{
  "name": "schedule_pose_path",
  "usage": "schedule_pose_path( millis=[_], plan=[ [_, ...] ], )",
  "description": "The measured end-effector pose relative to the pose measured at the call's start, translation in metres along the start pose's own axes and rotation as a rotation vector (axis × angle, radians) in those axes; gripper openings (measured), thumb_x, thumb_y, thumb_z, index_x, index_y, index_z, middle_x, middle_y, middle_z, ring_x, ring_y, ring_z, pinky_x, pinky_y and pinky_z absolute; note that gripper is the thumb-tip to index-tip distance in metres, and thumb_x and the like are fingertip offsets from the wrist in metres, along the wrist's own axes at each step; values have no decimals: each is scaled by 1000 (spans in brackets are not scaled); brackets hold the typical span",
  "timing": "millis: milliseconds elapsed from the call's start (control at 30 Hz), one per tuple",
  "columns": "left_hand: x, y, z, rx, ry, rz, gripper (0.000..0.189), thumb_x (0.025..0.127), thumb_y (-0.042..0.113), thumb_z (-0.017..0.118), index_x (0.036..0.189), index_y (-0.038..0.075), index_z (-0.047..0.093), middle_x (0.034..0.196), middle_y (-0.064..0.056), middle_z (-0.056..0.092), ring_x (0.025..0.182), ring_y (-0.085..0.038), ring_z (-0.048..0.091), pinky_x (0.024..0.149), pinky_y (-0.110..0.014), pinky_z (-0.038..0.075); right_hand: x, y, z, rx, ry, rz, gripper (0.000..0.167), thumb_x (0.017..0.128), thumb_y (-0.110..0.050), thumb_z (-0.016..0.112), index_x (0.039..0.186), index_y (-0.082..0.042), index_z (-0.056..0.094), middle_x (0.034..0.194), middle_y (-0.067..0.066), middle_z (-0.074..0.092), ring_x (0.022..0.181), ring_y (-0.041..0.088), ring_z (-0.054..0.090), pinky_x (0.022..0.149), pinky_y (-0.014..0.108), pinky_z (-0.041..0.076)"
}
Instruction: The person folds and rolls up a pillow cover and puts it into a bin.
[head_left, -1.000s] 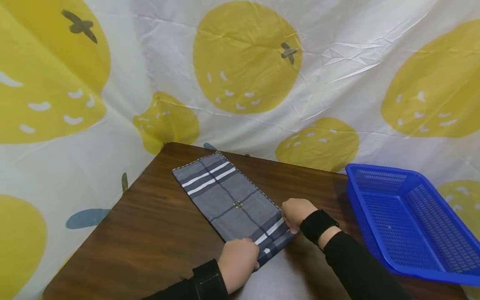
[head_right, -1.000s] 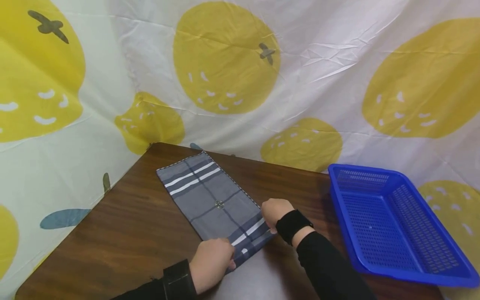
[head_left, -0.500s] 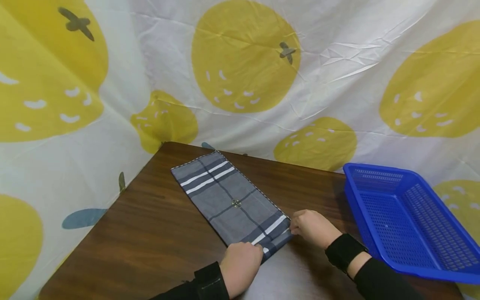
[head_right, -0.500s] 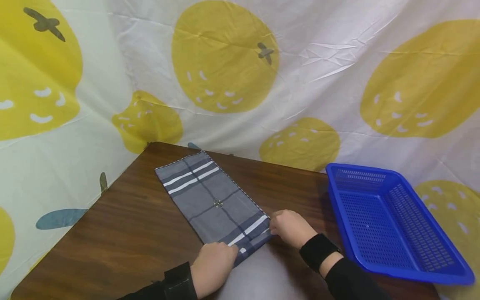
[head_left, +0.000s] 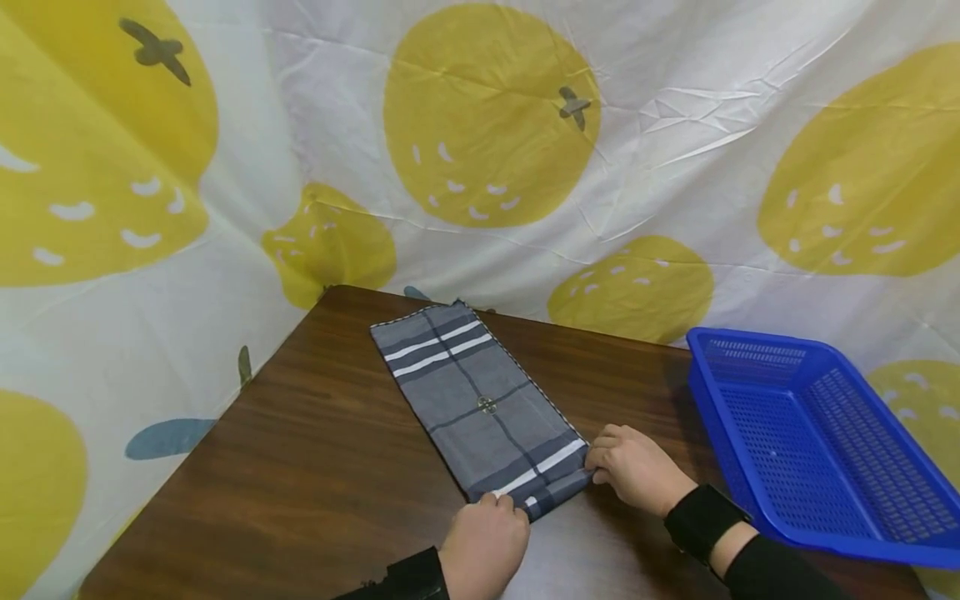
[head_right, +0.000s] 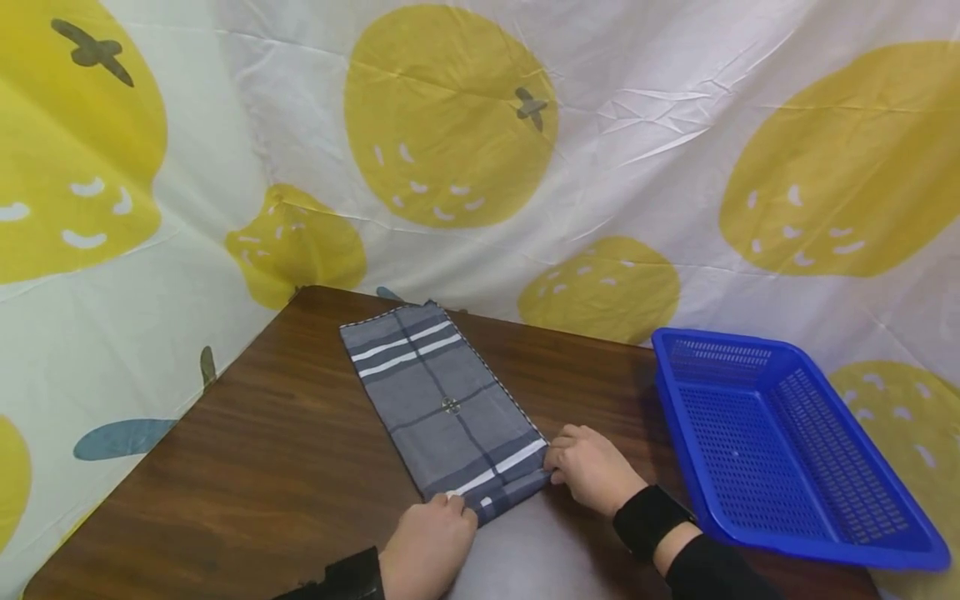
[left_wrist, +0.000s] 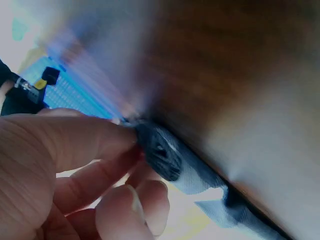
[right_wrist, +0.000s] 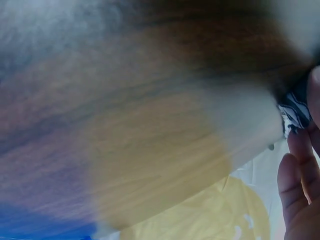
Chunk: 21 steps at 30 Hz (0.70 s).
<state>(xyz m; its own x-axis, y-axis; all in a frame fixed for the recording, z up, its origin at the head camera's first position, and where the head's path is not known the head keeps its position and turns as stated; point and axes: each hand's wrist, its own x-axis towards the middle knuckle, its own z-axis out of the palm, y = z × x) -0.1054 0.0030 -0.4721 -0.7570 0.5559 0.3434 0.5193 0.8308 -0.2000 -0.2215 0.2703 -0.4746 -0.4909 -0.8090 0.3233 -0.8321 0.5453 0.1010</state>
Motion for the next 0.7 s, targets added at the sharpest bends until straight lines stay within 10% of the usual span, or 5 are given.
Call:
schedule_pose_path(
  millis=[167, 500, 700],
  plan=[
    [-1, 0, 2, 30, 15, -6, 13, 83, 19, 80, 73, 17, 72, 69, 2, 67, 63, -11, 59, 43, -30, 48, 5, -3, -5, 10, -79, 28, 27, 71, -2, 90, 79, -19, 70, 80, -9, 67, 81, 11, 63, 74, 33, 54],
    [1, -5, -4, -20, -135, -7, 12, 85, 20, 79, 73, 19, 79, 76, 0, 66, 73, -12, 59, 42, -34, 50, 44, -3, -33, 326, -544, 201, 27, 74, 9, 81, 70, -15, 72, 70, -9, 63, 64, 1, 48, 61, 21, 45],
    [-1, -2, 1, 44, -43, 15, 14, 82, 20, 81, 69, 20, 76, 70, 1, 65, 68, -10, 56, 40, -30, 46, 56, -3, -29, 326, -620, 308, 31, 70, 5, 90, 66, -16, 69, 63, -11, 59, 59, 4, 48, 57, 23, 45]
  ],
)
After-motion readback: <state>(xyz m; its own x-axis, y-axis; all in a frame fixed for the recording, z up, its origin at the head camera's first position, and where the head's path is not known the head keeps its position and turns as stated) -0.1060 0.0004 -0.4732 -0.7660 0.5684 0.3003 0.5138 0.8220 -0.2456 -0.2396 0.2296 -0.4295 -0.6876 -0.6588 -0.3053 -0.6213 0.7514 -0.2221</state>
